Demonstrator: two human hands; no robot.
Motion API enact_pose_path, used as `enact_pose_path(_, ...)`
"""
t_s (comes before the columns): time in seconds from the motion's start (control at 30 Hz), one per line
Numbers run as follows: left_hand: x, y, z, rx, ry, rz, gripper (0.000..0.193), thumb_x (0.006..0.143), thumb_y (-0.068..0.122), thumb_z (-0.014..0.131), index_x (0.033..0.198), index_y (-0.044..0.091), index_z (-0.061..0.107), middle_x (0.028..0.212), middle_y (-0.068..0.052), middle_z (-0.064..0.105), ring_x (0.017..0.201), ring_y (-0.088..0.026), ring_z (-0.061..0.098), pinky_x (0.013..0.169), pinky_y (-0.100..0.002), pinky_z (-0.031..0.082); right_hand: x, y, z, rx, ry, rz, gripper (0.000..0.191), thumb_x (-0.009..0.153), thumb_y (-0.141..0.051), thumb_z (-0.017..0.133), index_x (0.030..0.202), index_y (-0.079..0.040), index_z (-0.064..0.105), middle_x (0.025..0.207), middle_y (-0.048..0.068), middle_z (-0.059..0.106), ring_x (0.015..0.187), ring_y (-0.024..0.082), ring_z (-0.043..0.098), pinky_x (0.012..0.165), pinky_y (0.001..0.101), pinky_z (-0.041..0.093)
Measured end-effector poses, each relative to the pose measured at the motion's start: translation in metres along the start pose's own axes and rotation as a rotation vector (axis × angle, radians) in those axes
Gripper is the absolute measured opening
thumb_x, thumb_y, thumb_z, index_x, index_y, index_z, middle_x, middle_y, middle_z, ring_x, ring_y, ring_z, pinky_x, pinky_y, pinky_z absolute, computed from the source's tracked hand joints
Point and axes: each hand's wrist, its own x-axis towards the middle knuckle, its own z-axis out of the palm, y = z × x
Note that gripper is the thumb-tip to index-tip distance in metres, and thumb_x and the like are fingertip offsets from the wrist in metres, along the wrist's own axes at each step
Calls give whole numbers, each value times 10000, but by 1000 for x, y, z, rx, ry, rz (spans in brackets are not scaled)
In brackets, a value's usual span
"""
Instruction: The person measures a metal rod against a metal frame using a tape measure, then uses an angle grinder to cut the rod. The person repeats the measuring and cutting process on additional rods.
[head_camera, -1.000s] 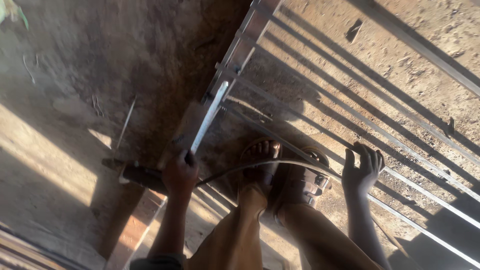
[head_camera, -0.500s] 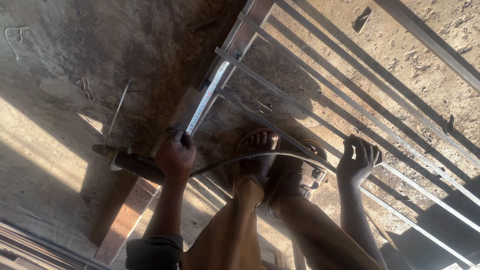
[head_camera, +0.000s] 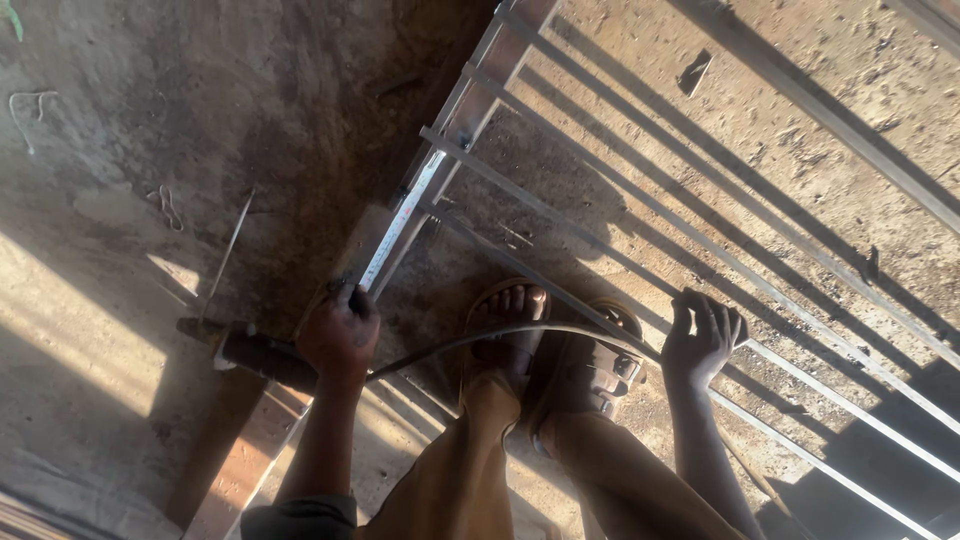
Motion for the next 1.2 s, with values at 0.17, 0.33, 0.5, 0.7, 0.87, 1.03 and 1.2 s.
enact_pose_path(0.17,1,-2,1,0,12,17,219,939,347,677,926,180,820,736,-137,733,692,-356,730,583,-461,565,0,2,1,12,-6,-12,151,1135,-283,658,1076,-179,749,1100,-49,724,1081,194,613,1142,440,351)
enact_pose_path(0.33,4,-1,1,-29,31,32,203,944,322,686,925,168,817,752,-140,735,700,-355,730,600,-457,571,-1,3,1,15,-7,-11,156,1134,-279,647,1077,-180,753,1097,-51,727,1080,196,611,1137,448,346)
enact_pose_path(0.5,2,-3,-2,-113,65,77,195,945,279,694,986,138,822,752,-137,734,675,-334,730,584,-431,571,-3,4,2,-9,-22,-7,147,1132,-270,656,1086,-179,763,1103,-50,731,1076,190,618,1133,450,344)
enact_pose_path(0.7,-2,-9,3,-74,82,88,186,939,285,698,969,153,826,726,-126,726,665,-321,733,588,-420,573,-7,5,1,51,-46,-1,138,1122,-244,653,1033,-205,750,1102,-62,733,1094,180,627,1153,439,343)
enact_pose_path(0.87,-7,-13,4,-47,39,69,217,970,298,660,976,156,823,710,-132,722,640,-320,731,562,-420,565,-10,5,0,69,-56,-1,136,1117,-245,656,1023,-210,748,1090,-63,728,1077,177,621,1120,425,350)
enact_pose_path(1.03,-11,-15,3,-57,9,66,246,983,312,626,953,155,814,724,-122,733,644,-316,735,549,-418,563,-13,6,0,61,-64,-2,135,1117,-247,655,1019,-214,742,1088,-63,724,1078,178,613,1114,414,358)
enact_pose_path(1.2,-11,-15,5,-24,-15,48,261,998,329,622,942,159,813,726,-115,737,640,-303,737,555,-408,570,-13,7,1,47,-58,-4,143,1117,-251,648,1020,-212,746,1081,-59,729,1072,182,616,1109,417,364)
